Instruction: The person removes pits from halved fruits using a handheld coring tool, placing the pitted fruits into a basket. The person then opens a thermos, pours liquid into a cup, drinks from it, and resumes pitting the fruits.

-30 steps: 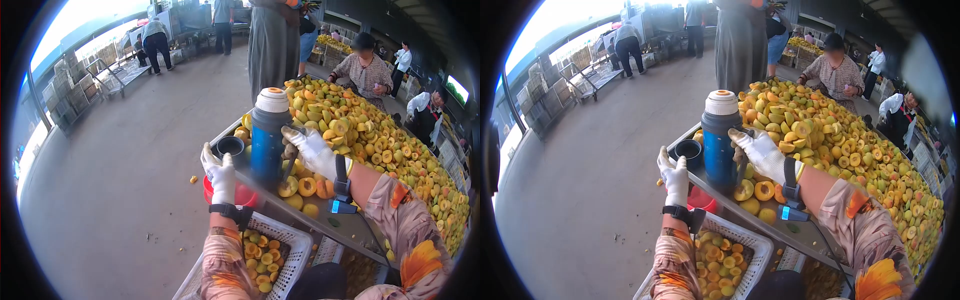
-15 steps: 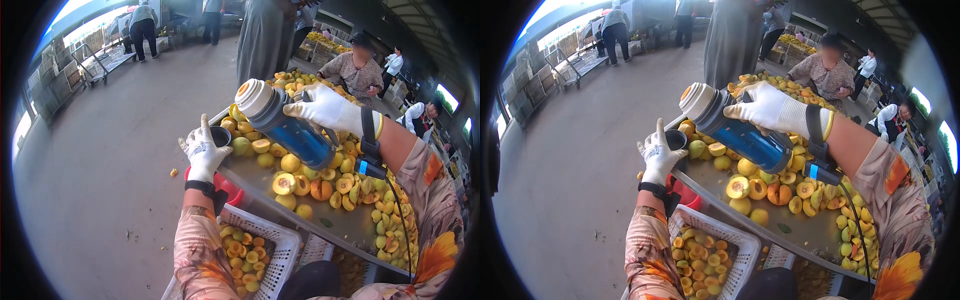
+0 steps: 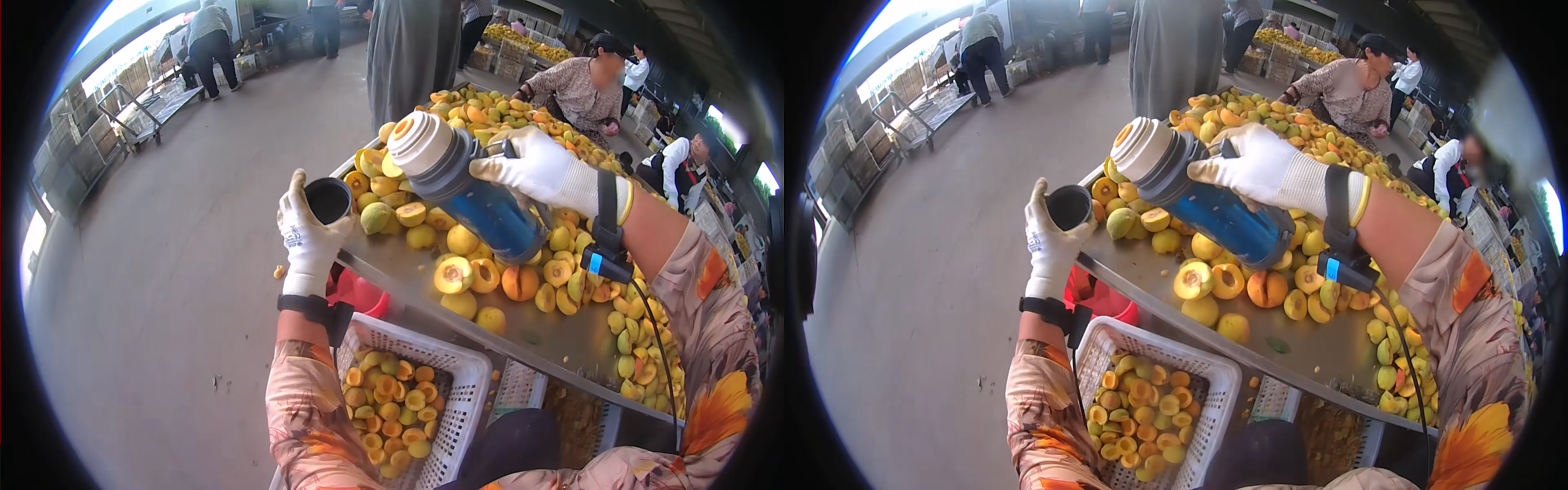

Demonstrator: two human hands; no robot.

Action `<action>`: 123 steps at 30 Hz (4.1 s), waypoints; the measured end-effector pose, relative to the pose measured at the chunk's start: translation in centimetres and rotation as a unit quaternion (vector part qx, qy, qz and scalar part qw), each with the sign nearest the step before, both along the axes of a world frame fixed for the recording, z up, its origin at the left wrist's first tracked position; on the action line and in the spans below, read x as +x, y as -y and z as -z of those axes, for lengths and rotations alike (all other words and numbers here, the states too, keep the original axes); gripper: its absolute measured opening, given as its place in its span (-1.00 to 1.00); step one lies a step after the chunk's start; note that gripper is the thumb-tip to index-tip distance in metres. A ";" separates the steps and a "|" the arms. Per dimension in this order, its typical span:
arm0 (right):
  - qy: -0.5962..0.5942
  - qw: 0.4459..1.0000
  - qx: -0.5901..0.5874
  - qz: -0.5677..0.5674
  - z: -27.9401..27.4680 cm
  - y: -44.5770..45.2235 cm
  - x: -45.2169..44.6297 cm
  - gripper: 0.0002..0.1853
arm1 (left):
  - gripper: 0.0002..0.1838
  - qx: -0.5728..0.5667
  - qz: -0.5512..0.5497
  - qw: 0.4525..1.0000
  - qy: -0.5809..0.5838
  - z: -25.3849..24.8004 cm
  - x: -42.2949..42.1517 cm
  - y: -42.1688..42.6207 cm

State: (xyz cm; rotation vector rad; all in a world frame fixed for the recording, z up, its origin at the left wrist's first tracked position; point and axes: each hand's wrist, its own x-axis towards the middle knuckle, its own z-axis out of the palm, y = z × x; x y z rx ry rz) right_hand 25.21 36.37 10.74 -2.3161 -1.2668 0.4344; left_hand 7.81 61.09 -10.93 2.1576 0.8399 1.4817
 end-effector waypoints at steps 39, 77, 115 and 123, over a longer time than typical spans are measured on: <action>-0.162 0.975 0.151 -0.029 0.7 29.4 -10.9 -0.62 | 0.23 -0.152 -0.468 0.868 -0.070 2.7 -68.6 41.5; 0.171 0.952 -0.186 -0.172 -7.4 33.0 -17.5 -0.45 | 0.21 -0.015 0.275 0.960 -0.052 -8.5 -18.5 42.7; -0.053 0.992 -0.112 0.000 -6.6 42.2 -12.8 -0.30 | 0.25 0.004 0.404 0.911 -0.078 -11.5 -13.0 45.4; -0.277 0.930 0.193 0.146 -2.7 50.1 -14.9 -0.63 | 0.38 -0.043 0.520 0.849 -0.086 -14.1 -12.3 45.9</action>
